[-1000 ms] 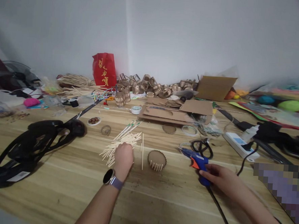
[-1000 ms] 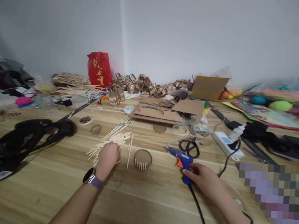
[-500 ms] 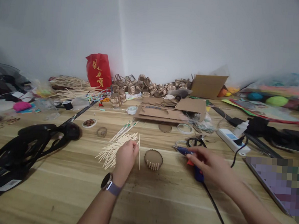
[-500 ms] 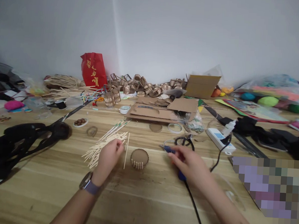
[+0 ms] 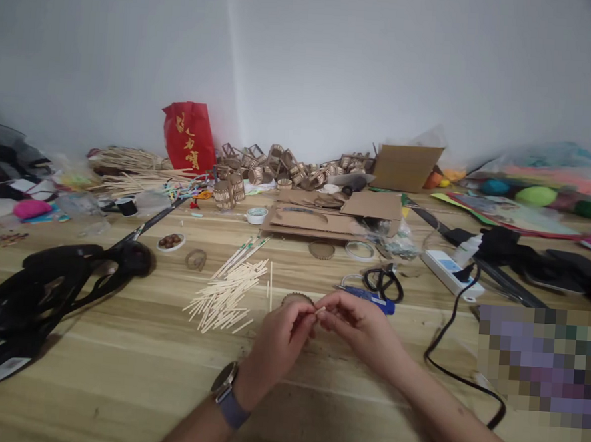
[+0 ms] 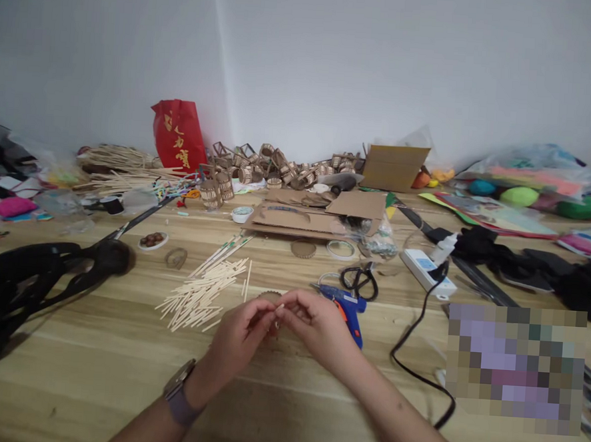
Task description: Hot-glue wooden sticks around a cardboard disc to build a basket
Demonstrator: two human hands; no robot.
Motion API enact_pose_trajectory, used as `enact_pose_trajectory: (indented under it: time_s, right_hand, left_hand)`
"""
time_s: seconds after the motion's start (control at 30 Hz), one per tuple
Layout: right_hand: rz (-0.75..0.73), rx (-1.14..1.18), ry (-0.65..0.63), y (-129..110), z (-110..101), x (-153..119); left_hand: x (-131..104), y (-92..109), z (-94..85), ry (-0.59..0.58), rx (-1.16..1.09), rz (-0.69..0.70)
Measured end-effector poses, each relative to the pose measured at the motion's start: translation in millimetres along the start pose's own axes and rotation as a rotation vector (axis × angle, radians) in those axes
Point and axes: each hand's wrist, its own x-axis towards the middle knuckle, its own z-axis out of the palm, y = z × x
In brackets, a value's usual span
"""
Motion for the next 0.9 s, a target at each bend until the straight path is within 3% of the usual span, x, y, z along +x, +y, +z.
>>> enact_pose_trajectory:
  time_s: [0.17, 0.3, 0.47, 0.9]
  right_hand:
    - [-0.045, -0.352, -0.043, 8, -11, 8]
    - [-0.023, -0.517, -0.162, 27, -4, 12]
    - [-0.002, -0.590, -0.188, 37, 5, 12]
    - [0.020, -0.584, -0.206, 37, 12, 12]
  left_hand:
    - [10, -20, -15.5, 0.120, 0.204, 0.005]
    - [18, -43, -17.5, -0.018, 0.351, 0.079]
    - [19, -57, -6.1, -0.181, 0.366, 0.022]
    - [19, -63, -2.1, -0.199, 0.267, -0.076]
